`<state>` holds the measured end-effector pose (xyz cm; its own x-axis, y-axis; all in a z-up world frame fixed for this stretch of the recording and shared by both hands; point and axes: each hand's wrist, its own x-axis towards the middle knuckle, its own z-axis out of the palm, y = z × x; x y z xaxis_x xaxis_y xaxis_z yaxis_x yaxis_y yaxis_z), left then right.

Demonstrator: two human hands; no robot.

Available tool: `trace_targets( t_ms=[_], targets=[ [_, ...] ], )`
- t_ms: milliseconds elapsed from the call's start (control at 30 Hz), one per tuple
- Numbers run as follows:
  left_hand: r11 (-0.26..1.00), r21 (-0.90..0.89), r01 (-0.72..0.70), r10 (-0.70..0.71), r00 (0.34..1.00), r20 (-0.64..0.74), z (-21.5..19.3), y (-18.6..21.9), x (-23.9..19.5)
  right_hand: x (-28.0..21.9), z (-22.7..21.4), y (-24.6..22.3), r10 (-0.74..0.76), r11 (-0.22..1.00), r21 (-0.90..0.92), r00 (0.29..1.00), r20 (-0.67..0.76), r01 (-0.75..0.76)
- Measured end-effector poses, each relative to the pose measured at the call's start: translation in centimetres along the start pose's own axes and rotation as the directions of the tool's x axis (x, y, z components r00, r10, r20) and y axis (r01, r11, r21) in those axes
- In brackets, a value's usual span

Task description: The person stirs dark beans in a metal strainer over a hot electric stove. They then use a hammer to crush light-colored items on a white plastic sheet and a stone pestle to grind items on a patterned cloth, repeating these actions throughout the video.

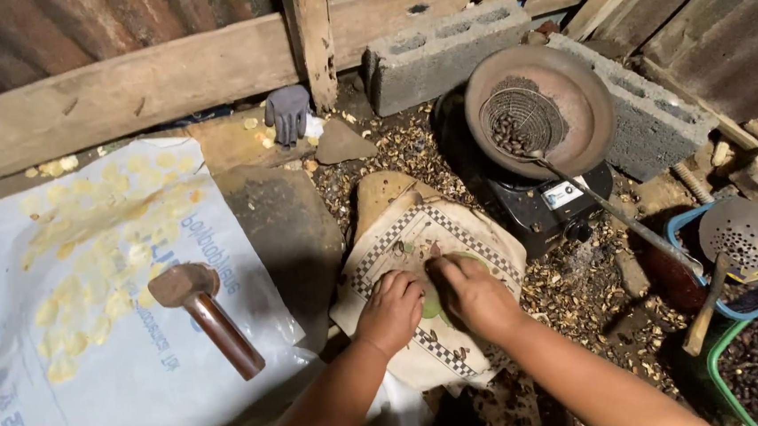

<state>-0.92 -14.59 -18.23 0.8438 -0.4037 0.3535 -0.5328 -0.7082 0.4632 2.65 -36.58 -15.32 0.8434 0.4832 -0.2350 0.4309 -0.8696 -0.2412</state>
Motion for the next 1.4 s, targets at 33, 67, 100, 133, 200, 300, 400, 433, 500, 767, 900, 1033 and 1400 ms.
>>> trace_targets(
  t_ms=[33, 67, 100, 133, 200, 300, 400, 433, 500, 767, 900, 1033, 1400],
  targets=[
    [1.000, 0.000, 0.003, -0.003, 1.000, 0.006, -0.1, 0.0, 0.0, -0.2, -0.4, 0.6, 0.054, 0.998, -0.014, 0.997, 0.050, -0.054],
    [1.000, 0.000, 0.007, -0.007, 1.000, 0.001, 0.1, -0.1, 0.0, -0.8, -0.7, 0.8, 0.051, 0.999, -0.019, 0.997, 0.052, -0.050],
    [1.000, -0.011, 0.011, -0.011, 1.000, 0.008, 0.2, -0.1, 0.0, -1.4, -1.0, 0.9, 0.002, 0.994, -0.111, 1.000, 0.015, -0.001],
    [1.000, -0.021, 0.012, -0.012, 1.000, 0.018, 0.2, -0.2, -0.1, -2.0, -1.2, 0.9, -0.047, 0.979, -0.201, 0.999, -0.021, 0.042],
    [0.995, -0.073, 0.072, -0.070, 0.997, 0.020, -0.8, 0.7, 0.2, -2.8, -3.1, -1.2, -0.055, 0.988, -0.146, 0.998, 0.020, 0.057],
    [0.977, -0.146, 0.154, -0.146, 0.987, 0.063, -1.9, 1.0, 1.0, -3.4, -6.4, -3.5, 0.024, 0.999, 0.037, 0.995, 0.094, -0.027],
    [0.955, -0.214, 0.205, -0.185, 0.976, 0.112, -2.4, 1.0, 0.8, -3.5, -6.7, -3.7, 0.286, 0.941, 0.109, 0.924, 0.253, -0.321],
    [0.943, -0.257, 0.213, -0.189, 0.975, 0.115, -2.6, 0.9, 0.9, -3.3, -6.3, -3.5, 0.462, 0.865, 0.037, 0.822, 0.333, -0.501],
    [0.943, -0.257, 0.213, -0.185, 0.974, 0.129, -2.4, 0.7, 0.7, -3.7, -5.4, -2.7, 0.404, 0.896, 0.071, 0.871, 0.279, -0.438],
    [0.942, -0.304, 0.143, -0.119, 0.988, 0.097, -1.9, -0.5, 0.7, -5.4, -2.3, -1.9, -0.001, 0.974, 0.227, 1.000, 0.021, -0.004],
    [0.973, -0.178, 0.143, -0.107, 0.974, 0.198, -0.8, -1.3, 0.2, -4.7, -3.7, -1.3, 0.108, 0.918, 0.356, 0.973, 0.206, -0.177],
    [0.964, -0.162, 0.211, -0.168, 0.955, 0.243, -0.2, -0.5, 0.3, -4.3, -3.5, 0.0, 0.237, 0.937, 0.228, 0.962, 0.138, -0.264],
    [0.984, -0.108, 0.145, -0.134, 0.986, 0.102, 1.5, -1.6, -0.2, -4.2, -2.7, 2.4, 0.545, 0.736, 0.394, 0.827, 0.139, -0.551]
  ],
)
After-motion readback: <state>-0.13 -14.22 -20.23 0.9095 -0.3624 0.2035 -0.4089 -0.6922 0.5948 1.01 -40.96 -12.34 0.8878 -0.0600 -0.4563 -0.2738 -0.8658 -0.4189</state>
